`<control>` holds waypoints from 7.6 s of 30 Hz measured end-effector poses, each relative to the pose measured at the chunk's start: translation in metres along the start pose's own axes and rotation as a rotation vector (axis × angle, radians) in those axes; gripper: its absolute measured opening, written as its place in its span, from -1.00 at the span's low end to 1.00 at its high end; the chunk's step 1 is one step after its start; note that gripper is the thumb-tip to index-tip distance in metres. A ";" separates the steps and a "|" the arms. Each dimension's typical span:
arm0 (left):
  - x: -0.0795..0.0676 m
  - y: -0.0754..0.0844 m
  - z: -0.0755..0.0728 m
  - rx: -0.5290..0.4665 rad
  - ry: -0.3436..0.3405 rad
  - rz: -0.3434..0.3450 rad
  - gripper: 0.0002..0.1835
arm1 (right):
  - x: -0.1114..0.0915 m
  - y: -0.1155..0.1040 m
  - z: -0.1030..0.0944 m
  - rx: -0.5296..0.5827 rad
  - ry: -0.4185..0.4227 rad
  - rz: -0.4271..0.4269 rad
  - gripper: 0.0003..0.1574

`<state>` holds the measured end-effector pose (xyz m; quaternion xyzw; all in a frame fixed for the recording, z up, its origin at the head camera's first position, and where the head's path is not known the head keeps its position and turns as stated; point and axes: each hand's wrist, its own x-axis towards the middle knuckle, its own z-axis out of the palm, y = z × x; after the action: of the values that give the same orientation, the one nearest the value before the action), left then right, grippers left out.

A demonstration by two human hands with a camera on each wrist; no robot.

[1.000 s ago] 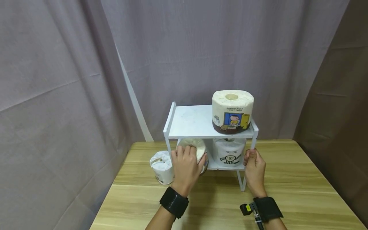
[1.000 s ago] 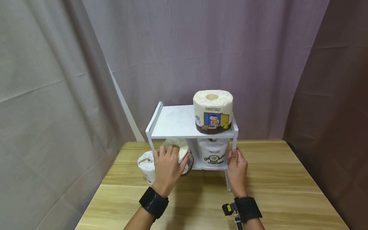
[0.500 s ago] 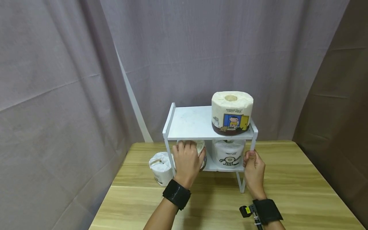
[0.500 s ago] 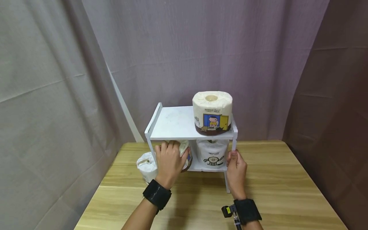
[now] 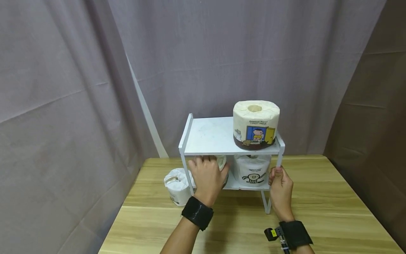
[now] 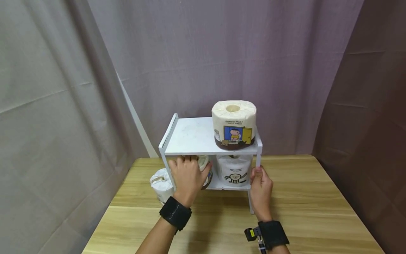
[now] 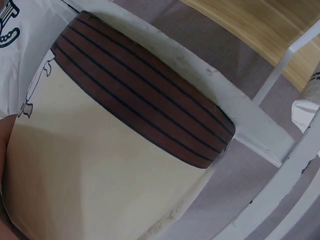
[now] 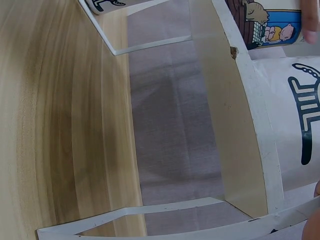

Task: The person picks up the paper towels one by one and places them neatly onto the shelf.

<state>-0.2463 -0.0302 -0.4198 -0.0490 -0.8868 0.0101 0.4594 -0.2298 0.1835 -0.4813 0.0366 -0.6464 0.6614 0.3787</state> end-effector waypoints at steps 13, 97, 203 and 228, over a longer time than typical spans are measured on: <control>-0.001 -0.006 -0.006 -0.085 -0.025 0.015 -0.48 | 0.000 -0.002 0.000 0.057 0.002 0.031 -0.45; 0.009 -0.011 -0.009 -0.182 -0.100 -0.005 -0.54 | -0.001 -0.003 0.000 0.033 0.006 0.055 -0.45; -0.076 -0.141 0.031 -0.488 -0.324 -0.304 -0.45 | -0.001 -0.005 0.001 0.038 0.021 0.055 -0.41; -0.107 -0.164 0.069 -0.345 -0.479 -0.305 0.15 | -0.005 0.000 0.004 0.048 0.010 0.054 -0.45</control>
<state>-0.2538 -0.2013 -0.5358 0.0108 -0.9554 -0.1980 0.2191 -0.2276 0.1773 -0.4834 0.0249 -0.6290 0.6870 0.3630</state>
